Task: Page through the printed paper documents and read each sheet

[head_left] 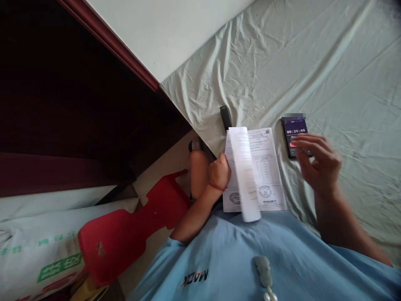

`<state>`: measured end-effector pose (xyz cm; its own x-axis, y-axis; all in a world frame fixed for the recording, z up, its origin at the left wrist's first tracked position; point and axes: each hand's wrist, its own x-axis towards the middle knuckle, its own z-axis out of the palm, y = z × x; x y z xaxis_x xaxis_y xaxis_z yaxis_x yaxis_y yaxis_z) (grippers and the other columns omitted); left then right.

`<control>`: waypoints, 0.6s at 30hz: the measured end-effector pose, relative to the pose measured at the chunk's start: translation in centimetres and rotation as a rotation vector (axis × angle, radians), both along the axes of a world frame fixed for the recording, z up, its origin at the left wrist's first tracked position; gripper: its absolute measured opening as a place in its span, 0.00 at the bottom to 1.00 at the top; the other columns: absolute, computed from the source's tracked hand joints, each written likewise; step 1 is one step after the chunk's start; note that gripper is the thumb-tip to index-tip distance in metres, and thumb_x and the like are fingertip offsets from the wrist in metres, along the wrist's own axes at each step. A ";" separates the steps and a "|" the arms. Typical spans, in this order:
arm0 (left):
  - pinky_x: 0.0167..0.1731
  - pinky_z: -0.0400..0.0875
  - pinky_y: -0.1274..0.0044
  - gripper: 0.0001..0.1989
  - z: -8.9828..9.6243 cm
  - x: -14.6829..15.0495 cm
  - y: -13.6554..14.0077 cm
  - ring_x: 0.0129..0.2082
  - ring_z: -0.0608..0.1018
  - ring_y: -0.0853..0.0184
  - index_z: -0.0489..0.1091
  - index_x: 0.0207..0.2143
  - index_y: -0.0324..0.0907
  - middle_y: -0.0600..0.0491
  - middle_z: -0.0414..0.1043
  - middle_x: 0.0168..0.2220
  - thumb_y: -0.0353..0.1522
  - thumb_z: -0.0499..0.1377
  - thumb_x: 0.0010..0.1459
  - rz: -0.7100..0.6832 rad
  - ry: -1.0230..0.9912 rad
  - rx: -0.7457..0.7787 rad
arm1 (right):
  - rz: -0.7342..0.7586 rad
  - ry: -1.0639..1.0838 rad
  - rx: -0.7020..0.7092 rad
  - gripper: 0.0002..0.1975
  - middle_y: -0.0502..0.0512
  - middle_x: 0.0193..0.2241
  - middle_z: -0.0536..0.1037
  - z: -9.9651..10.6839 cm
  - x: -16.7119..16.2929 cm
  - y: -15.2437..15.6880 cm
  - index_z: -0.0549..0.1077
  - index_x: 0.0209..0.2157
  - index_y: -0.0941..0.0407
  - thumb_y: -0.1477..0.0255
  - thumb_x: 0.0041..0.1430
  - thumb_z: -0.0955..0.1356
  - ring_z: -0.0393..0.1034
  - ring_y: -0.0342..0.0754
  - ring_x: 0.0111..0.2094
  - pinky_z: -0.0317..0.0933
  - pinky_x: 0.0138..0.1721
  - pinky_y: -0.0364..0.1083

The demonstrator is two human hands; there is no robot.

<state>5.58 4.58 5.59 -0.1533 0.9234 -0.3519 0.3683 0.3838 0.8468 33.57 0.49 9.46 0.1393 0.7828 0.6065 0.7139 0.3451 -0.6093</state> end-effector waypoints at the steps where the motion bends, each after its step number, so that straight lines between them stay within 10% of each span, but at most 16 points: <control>1: 0.64 0.68 0.54 0.09 0.0 0.0 -0.1 0.51 0.83 0.48 0.69 0.31 0.44 0.49 0.74 0.29 0.28 0.65 0.65 -0.022 0.060 -0.012 | 0.120 -0.010 -0.034 0.09 0.57 0.45 0.88 1.2 -1.1 -0.3 0.84 0.45 0.48 0.70 0.68 0.70 0.83 0.59 0.51 0.75 0.56 0.63; 4: 0.62 0.66 0.56 0.12 -0.1 0.1 -0.2 0.48 0.84 0.42 0.63 0.30 0.48 0.51 0.68 0.23 0.27 0.62 0.64 -0.093 0.213 -0.033 | 0.478 -0.086 -0.122 0.17 0.56 0.60 0.83 4.1 -4.1 -0.8 0.82 0.56 0.43 0.71 0.71 0.69 0.80 0.58 0.59 0.74 0.60 0.63; 8: 0.55 0.68 0.63 0.12 -0.7 -0.4 -0.3 0.39 0.81 0.48 0.64 0.30 0.49 0.54 0.64 0.22 0.31 0.62 0.66 -0.090 0.163 0.018 | 0.835 -0.313 -0.281 0.15 0.54 0.57 0.85 4.9 -6.6 -0.4 0.82 0.57 0.46 0.69 0.75 0.67 0.80 0.59 0.58 0.72 0.62 0.63; 14: 0.44 0.64 0.72 0.15 -1.4 -2.4 -0.3 0.32 0.73 0.59 0.66 0.25 0.47 0.53 0.67 0.25 0.29 0.63 0.66 0.007 -0.067 0.090 | 0.466 -0.657 -0.721 0.11 0.60 0.50 0.86 0.3 -6.4 0.7 0.82 0.47 0.53 0.70 0.74 0.66 0.82 0.60 0.44 0.73 0.42 0.57; 18: 0.42 0.66 0.74 0.14 -2.0 -3.7 -0.8 0.34 0.74 0.62 0.71 0.27 0.45 0.52 0.74 0.28 0.34 0.64 0.68 -0.010 -0.185 0.087 | 0.305 -0.577 -0.730 0.13 0.58 0.51 0.86 -1.9 -5.5 1.0 0.82 0.44 0.51 0.69 0.76 0.64 0.79 0.60 0.48 0.70 0.38 0.54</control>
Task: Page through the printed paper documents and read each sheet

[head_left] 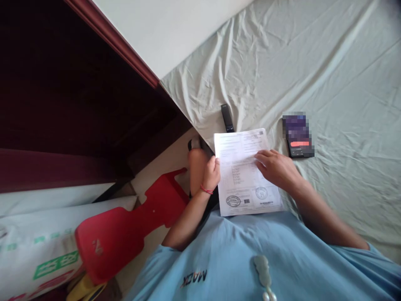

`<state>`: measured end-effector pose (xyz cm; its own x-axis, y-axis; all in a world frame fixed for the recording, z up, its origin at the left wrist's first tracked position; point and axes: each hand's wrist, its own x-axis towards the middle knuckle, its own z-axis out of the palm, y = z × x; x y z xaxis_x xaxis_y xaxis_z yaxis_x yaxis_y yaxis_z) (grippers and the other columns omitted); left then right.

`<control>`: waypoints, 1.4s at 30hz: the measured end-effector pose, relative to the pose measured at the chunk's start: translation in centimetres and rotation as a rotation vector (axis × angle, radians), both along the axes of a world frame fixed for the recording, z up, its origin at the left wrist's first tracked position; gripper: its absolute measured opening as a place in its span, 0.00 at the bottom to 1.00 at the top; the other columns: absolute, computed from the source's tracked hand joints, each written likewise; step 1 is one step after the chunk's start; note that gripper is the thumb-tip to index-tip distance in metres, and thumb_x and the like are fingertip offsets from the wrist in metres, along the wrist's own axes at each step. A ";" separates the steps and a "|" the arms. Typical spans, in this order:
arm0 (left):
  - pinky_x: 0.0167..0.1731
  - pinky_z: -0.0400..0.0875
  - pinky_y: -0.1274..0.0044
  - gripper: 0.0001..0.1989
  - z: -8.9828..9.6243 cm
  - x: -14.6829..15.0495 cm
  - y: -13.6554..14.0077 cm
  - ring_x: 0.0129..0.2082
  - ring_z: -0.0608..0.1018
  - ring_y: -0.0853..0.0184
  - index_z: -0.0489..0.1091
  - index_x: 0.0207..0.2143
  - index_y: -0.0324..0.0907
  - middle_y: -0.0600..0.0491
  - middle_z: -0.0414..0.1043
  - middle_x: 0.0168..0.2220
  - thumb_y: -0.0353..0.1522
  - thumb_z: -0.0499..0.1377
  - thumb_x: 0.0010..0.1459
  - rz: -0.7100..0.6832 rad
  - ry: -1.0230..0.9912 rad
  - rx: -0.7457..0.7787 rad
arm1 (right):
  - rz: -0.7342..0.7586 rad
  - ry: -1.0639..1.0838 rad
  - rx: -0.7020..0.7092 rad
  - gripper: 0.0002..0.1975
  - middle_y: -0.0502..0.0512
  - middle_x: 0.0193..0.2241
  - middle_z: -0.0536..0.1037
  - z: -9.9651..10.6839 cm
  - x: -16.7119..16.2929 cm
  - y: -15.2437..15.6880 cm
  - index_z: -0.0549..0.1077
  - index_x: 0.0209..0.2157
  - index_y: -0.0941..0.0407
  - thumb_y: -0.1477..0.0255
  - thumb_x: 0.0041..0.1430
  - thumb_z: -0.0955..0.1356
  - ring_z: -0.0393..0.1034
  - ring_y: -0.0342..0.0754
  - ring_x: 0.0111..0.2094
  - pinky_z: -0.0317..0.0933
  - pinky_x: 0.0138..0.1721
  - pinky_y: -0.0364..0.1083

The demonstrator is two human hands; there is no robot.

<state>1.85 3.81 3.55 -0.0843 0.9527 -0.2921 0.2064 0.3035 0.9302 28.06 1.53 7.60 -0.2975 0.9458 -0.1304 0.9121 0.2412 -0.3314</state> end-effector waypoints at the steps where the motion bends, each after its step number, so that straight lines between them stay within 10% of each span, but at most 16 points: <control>1: 0.43 0.68 0.74 0.14 -0.2 -0.2 -0.2 0.35 0.76 0.62 0.73 0.28 0.45 0.52 0.76 0.30 0.38 0.65 0.68 0.009 -0.054 -0.014 | -0.025 0.013 0.026 0.14 0.58 0.51 0.86 -0.3 0.1 0.1 0.82 0.43 0.52 0.69 0.77 0.64 0.79 0.61 0.49 0.70 0.39 0.55; 8: 0.53 0.77 0.68 0.34 -1.2 -0.1 -2.1 0.48 0.85 0.54 0.81 0.45 0.40 0.44 0.86 0.43 0.60 0.72 0.52 -0.026 -0.335 -0.157 | -0.065 0.085 0.065 0.17 0.59 0.52 0.85 -1.2 0.1 0.4 0.84 0.42 0.53 0.69 0.78 0.62 0.78 0.59 0.49 0.72 0.43 0.56; 18: 0.41 0.84 0.65 0.38 -1.0 -0.2 -3.6 0.38 0.88 0.51 0.83 0.36 0.35 0.40 0.87 0.36 0.63 0.74 0.45 -0.039 -0.404 -0.306 | -0.286 0.241 0.298 0.18 0.67 0.58 0.80 -4.1 0.9 0.3 0.79 0.58 0.56 0.67 0.74 0.65 0.73 0.64 0.57 0.70 0.61 0.64; 23: 0.59 0.81 0.59 0.35 0.6 0.2 -3.5 0.58 0.85 0.44 0.84 0.46 0.36 0.39 0.88 0.44 0.54 0.78 0.46 0.019 -0.601 -0.288 | -0.507 0.577 0.266 0.25 0.67 0.55 0.80 -5.0 1.5 0.7 0.74 0.61 0.55 0.58 0.68 0.69 0.77 0.59 0.46 0.75 0.45 0.58; 28: 0.61 0.80 0.57 0.34 0.3 0.4 -3.8 0.57 0.85 0.42 0.84 0.42 0.36 0.39 0.88 0.43 0.54 0.79 0.45 0.045 -0.615 -0.310 | -0.635 0.895 -0.013 0.21 0.48 0.24 0.68 -4.1 1.4 0.4 0.72 0.32 0.53 0.49 0.68 0.70 0.60 0.44 0.25 0.57 0.26 0.45; 42: 0.64 0.77 0.51 0.35 -1.3 0.5 -6.3 0.50 0.88 0.43 0.84 0.45 0.34 0.37 0.87 0.46 0.50 0.82 0.42 0.043 -0.600 -0.467 | -0.680 0.953 0.108 0.18 0.46 0.22 0.67 -3.7 0.5 0.4 0.72 0.30 0.53 0.54 0.65 0.71 0.59 0.43 0.25 0.54 0.26 0.43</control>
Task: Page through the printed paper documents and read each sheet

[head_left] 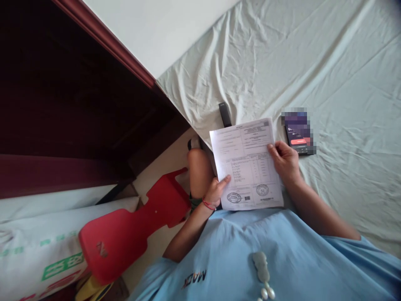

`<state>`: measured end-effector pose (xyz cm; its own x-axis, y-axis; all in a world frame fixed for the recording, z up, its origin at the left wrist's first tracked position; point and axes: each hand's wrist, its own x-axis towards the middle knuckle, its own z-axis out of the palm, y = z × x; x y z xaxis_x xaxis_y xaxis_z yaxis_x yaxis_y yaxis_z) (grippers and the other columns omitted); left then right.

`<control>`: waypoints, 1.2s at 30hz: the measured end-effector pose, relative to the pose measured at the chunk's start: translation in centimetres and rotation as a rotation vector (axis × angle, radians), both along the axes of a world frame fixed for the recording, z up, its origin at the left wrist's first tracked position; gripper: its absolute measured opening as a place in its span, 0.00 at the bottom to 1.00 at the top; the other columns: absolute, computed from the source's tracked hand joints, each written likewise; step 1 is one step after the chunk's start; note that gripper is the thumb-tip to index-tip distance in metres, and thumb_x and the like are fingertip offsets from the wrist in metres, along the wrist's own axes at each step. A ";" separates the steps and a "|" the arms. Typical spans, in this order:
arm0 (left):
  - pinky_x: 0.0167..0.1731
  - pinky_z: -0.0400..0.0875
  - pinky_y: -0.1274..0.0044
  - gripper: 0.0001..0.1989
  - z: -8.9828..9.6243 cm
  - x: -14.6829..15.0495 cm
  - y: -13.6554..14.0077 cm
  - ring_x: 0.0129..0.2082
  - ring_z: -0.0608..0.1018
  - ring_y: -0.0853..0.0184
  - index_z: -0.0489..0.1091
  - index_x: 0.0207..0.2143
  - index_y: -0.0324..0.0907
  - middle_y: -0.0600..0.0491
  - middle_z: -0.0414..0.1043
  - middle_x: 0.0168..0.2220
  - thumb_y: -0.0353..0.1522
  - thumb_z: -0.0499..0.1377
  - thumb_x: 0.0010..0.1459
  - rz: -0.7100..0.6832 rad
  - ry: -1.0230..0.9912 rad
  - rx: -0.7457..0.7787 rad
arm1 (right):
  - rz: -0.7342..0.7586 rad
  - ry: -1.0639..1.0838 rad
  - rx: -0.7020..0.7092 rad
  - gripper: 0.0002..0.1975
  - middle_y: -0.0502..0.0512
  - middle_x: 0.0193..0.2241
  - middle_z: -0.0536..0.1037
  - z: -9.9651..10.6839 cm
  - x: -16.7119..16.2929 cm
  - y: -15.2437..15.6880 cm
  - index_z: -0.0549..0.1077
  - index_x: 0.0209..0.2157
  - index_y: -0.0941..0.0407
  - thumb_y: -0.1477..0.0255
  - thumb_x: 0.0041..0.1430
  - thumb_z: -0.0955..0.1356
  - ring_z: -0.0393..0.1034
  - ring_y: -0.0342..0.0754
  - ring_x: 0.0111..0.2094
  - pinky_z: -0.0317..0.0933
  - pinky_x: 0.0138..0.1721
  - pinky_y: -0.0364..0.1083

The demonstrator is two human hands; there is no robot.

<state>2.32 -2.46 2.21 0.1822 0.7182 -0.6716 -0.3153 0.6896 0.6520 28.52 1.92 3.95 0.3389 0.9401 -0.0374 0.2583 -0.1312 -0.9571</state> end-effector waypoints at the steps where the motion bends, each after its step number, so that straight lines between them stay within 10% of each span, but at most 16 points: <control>1: 0.64 0.77 0.51 0.35 -0.1 0.0 0.0 0.50 0.88 0.43 0.84 0.45 0.34 0.37 0.87 0.46 0.50 0.82 0.41 0.002 0.002 0.001 | -0.026 -0.042 0.021 0.16 0.47 0.24 0.71 0.0 -0.1 0.0 0.74 0.32 0.53 0.55 0.65 0.71 0.62 0.43 0.25 0.57 0.27 0.44; 10: 0.63 0.77 0.50 0.37 0.1 0.3 0.6 0.52 0.87 0.41 0.84 0.45 0.34 0.36 0.87 0.48 0.50 0.82 0.39 0.035 0.027 0.022 | -0.045 -0.408 0.097 0.09 0.55 0.34 0.80 -0.2 0.2 0.1 0.77 0.37 0.53 0.62 0.66 0.69 0.71 0.49 0.29 0.70 0.36 0.51; 18: 0.63 0.78 0.52 0.36 -0.8 0.1 0.6 0.50 0.88 0.44 0.85 0.44 0.35 0.38 0.87 0.47 0.52 0.81 0.40 0.003 0.108 0.053 | 0.107 -0.758 -0.255 0.23 0.71 0.54 0.78 -0.3 -0.1 0.0 0.78 0.59 0.59 0.60 0.70 0.66 0.78 0.63 0.44 0.71 0.43 0.58; 36: 0.62 0.78 0.50 0.35 -1.1 0.2 0.5 0.51 0.88 0.42 0.85 0.43 0.35 0.37 0.87 0.46 0.49 0.83 0.38 0.006 0.095 0.050 | 0.060 -0.543 -0.013 0.15 0.55 0.29 0.77 -1.0 0.5 0.0 0.73 0.28 0.51 0.60 0.68 0.67 0.68 0.50 0.30 0.58 0.33 0.49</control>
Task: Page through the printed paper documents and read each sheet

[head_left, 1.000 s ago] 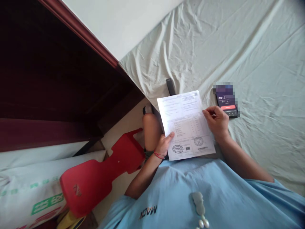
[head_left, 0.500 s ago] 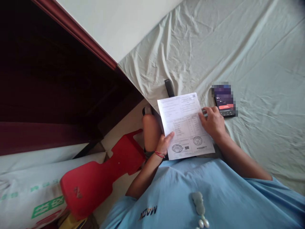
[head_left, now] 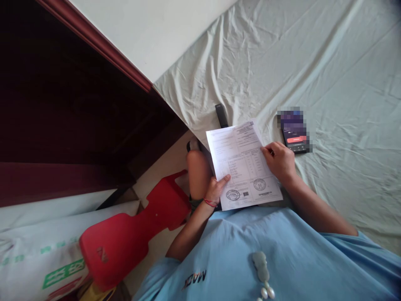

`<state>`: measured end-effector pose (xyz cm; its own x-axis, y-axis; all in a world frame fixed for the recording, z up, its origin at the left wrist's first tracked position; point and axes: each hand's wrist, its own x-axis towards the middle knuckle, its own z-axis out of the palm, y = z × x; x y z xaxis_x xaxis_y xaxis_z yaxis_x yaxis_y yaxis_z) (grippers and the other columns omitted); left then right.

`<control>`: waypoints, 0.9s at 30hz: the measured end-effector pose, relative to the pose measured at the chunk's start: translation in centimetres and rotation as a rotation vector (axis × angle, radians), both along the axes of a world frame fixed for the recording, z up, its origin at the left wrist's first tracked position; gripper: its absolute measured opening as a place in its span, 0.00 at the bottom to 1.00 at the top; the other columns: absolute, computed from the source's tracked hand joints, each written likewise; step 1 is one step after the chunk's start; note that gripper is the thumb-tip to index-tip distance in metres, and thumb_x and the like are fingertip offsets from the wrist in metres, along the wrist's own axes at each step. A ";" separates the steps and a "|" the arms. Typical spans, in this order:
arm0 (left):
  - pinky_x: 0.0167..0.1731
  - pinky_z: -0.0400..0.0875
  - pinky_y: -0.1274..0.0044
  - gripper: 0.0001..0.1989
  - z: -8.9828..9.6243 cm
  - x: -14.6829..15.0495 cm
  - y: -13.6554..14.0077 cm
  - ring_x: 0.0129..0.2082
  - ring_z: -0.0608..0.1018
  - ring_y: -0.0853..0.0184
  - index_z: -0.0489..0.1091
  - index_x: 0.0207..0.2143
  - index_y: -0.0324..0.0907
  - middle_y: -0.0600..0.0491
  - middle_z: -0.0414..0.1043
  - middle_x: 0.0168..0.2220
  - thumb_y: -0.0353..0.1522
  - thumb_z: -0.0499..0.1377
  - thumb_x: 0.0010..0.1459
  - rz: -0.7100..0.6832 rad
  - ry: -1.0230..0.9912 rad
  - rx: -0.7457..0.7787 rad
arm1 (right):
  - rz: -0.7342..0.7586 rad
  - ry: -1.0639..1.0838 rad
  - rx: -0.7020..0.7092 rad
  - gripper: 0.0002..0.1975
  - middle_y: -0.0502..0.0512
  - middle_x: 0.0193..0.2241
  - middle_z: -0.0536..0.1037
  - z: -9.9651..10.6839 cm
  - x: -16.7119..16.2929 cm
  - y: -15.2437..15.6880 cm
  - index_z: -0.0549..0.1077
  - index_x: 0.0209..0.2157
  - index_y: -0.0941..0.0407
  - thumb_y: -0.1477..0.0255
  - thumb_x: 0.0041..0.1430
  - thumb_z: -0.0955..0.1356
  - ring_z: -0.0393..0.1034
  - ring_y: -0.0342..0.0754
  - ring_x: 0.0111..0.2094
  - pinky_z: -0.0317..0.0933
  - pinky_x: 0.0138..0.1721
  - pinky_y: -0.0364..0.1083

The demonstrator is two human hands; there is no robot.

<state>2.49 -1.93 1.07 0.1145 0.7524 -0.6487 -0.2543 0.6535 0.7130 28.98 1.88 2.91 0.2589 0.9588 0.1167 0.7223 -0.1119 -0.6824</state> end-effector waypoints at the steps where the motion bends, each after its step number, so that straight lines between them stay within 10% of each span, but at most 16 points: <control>1: 0.62 0.78 0.50 0.35 0.1 0.0 0.0 0.51 0.88 0.42 0.85 0.43 0.35 0.37 0.87 0.46 0.49 0.83 0.38 -0.003 0.002 0.003 | 0.006 -0.004 0.003 0.15 0.56 0.30 0.78 0.2 -0.1 -0.1 0.74 0.28 0.51 0.60 0.69 0.67 0.69 0.50 0.30 0.58 0.33 0.49; 13: 0.61 0.79 0.52 0.36 -0.2 0.2 0.1 0.52 0.87 0.43 0.85 0.44 0.35 0.37 0.87 0.47 0.50 0.82 0.39 -0.017 -0.001 0.018 | -0.015 -0.027 0.107 0.12 0.55 0.32 0.81 1.3 -0.9 -0.3 0.77 0.33 0.51 0.63 0.69 0.67 0.72 0.50 0.30 0.62 0.34 0.49; 19: 0.62 0.77 0.48 0.36 -0.3 0.3 -0.1 0.51 0.88 0.42 0.85 0.44 0.35 0.37 0.87 0.47 0.50 0.83 0.38 0.002 -0.021 0.002 | 0.207 0.346 0.167 0.11 0.59 0.48 0.85 2.9 -0.9 -0.8 0.75 0.34 0.50 0.59 0.68 0.71 0.80 0.54 0.45 0.74 0.45 0.54; 22: 0.62 0.78 0.49 0.36 -0.3 0.3 -0.1 0.51 0.88 0.41 0.85 0.43 0.35 0.37 0.87 0.47 0.50 0.83 0.37 0.004 -0.021 -0.022 | 0.261 0.729 0.001 0.14 0.59 0.58 0.84 3.3 -0.8 -0.8 0.77 0.40 0.50 0.54 0.69 0.72 0.81 0.56 0.54 0.76 0.49 0.55; 27: 0.61 0.79 0.50 0.37 -0.3 0.2 -0.1 0.49 0.88 0.42 0.85 0.44 0.34 0.36 0.87 0.47 0.50 0.83 0.37 -0.003 -0.006 -0.017 | 0.152 1.076 -0.387 0.24 0.58 0.40 0.88 2.6 0.3 -0.1 0.78 0.49 0.52 0.47 0.65 0.71 0.79 0.48 0.27 0.74 0.27 0.47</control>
<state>2.73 -2.02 0.76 0.1209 0.7408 -0.6608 -0.2570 0.6663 0.7000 29.27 1.81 5.50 -0.0753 0.9123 -0.4026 -0.1888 -0.4094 -0.8926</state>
